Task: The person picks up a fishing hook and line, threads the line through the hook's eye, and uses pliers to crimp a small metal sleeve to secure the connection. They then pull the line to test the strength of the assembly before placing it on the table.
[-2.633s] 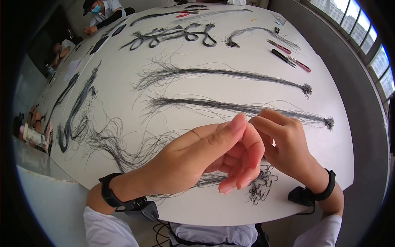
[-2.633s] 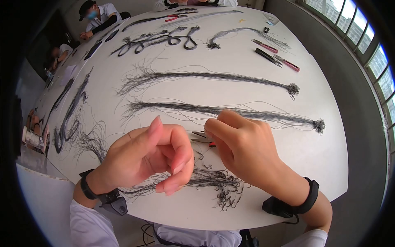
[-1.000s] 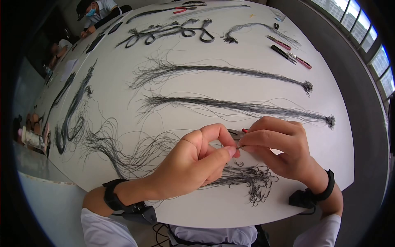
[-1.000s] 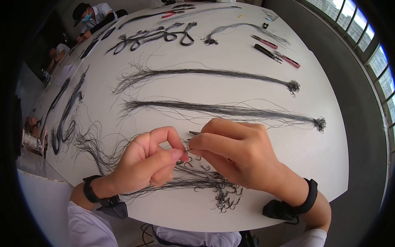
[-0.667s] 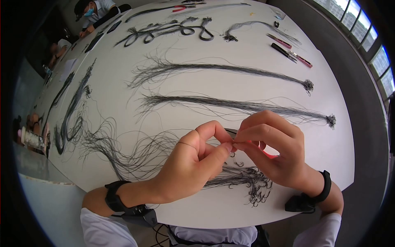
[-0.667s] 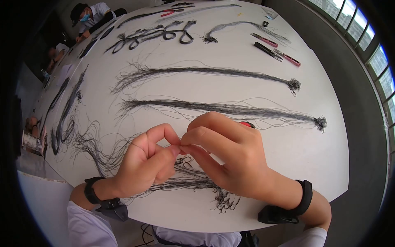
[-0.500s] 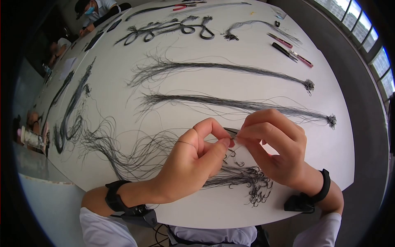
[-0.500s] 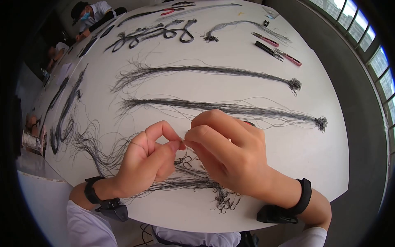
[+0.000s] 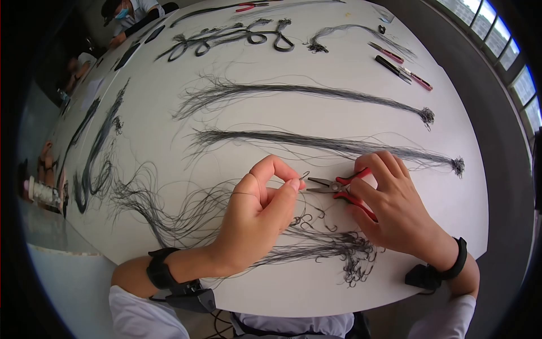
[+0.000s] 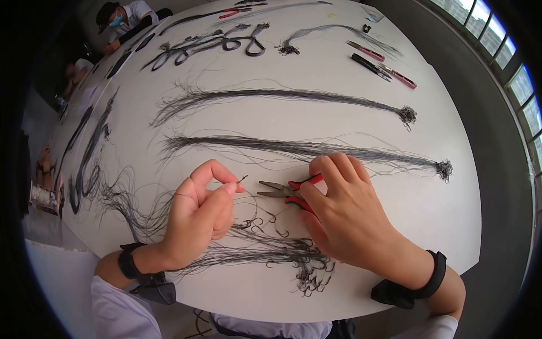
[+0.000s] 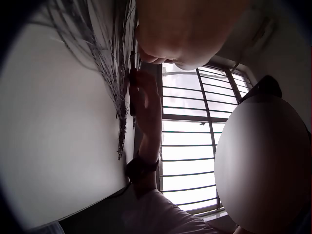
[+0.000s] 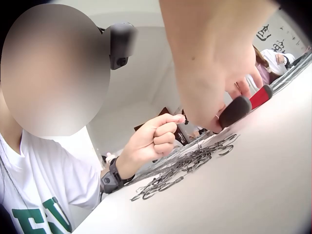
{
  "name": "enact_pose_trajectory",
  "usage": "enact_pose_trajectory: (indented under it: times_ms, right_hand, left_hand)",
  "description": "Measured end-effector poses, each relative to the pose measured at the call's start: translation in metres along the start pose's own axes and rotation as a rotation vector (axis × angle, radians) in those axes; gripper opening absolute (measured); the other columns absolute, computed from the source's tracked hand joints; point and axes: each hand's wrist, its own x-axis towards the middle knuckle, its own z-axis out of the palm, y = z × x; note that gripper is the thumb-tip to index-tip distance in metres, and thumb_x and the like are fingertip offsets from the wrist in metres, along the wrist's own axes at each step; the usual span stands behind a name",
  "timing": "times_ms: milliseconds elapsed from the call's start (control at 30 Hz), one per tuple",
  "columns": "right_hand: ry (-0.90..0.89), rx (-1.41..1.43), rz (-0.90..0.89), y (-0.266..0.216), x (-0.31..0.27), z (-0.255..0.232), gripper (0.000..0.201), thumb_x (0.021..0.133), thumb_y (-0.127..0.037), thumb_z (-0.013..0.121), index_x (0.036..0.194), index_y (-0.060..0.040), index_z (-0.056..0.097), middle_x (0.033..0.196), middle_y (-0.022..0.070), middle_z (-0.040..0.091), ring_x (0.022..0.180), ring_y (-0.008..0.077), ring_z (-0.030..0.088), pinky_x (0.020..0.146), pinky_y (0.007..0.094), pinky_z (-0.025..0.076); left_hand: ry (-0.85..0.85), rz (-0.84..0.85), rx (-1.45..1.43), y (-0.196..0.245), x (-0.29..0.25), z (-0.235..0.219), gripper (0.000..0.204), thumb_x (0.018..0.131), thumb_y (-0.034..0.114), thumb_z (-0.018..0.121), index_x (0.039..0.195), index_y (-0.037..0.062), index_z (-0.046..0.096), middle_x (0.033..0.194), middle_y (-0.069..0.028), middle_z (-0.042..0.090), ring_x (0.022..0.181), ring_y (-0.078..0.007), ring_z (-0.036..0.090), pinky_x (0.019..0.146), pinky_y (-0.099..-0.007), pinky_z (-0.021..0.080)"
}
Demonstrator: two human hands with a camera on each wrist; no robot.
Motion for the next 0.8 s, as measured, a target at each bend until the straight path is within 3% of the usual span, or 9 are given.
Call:
enact_pose_trajectory:
  times_ms: [167, 267, 533, 800]
  right_hand:
    - [0.083, 0.027, 0.004, 0.003, 0.000, -0.003, 0.020, 0.071, -0.007, 0.063, 0.087, -0.0015, 0.054, 0.098, 0.0147, 0.047, 0.087, 0.0307, 0.049, 0.084, 0.0441, 0.039]
    - [0.191, 0.219, 0.051, 0.001, 0.000, -0.005, 0.017, 0.073, -0.006, 0.063, 0.085, -0.0004, 0.052, 0.094, 0.0138, 0.047, 0.076, 0.0285, 0.054, 0.065, 0.0378, 0.046]
    - [0.200, 0.220, 0.014, -0.016, 0.006, 0.001, 0.019, 0.071, -0.008, 0.067, 0.082, -0.0010, 0.053, 0.093, 0.0124, 0.047, 0.073, 0.0262, 0.055, 0.062, 0.0341, 0.046]
    - [0.247, 0.254, -0.025, -0.023, 0.007, 0.006, 0.032, 0.071, -0.010, 0.070, 0.091, 0.0039, 0.048, 0.081, 0.0115, 0.052, 0.064, 0.0255, 0.049, 0.057, 0.0350, 0.041]
  left_hand:
    - [0.009, -0.004, -0.011, 0.001, -0.002, -0.003, 0.007, 0.095, 0.008, 0.040, 0.094, 0.0018, 0.041, 0.048, 0.0059, 0.030, 0.038, -0.0022, 0.021, 0.037, -0.0217, 0.019]
    - [0.009, -0.008, 0.000, 0.001, -0.003, -0.002, 0.007, 0.095, 0.009, 0.040, 0.094, 0.0018, 0.041, 0.048, 0.0057, 0.030, 0.038, -0.0021, 0.021, 0.037, -0.0216, 0.019]
    - [0.011, 0.005, -0.009, 0.001, -0.006, 0.001, 0.007, 0.095, 0.009, 0.040, 0.095, 0.0028, 0.041, 0.048, 0.0054, 0.033, 0.039, -0.0018, 0.023, 0.038, -0.0217, 0.020]
    - [0.032, -0.028, -0.117, 0.001, -0.009, 0.002, 0.004, 0.093, 0.008, 0.045, 0.093, 0.0049, 0.043, 0.052, 0.0075, 0.038, 0.045, 0.0007, 0.028, 0.041, -0.0190, 0.020]
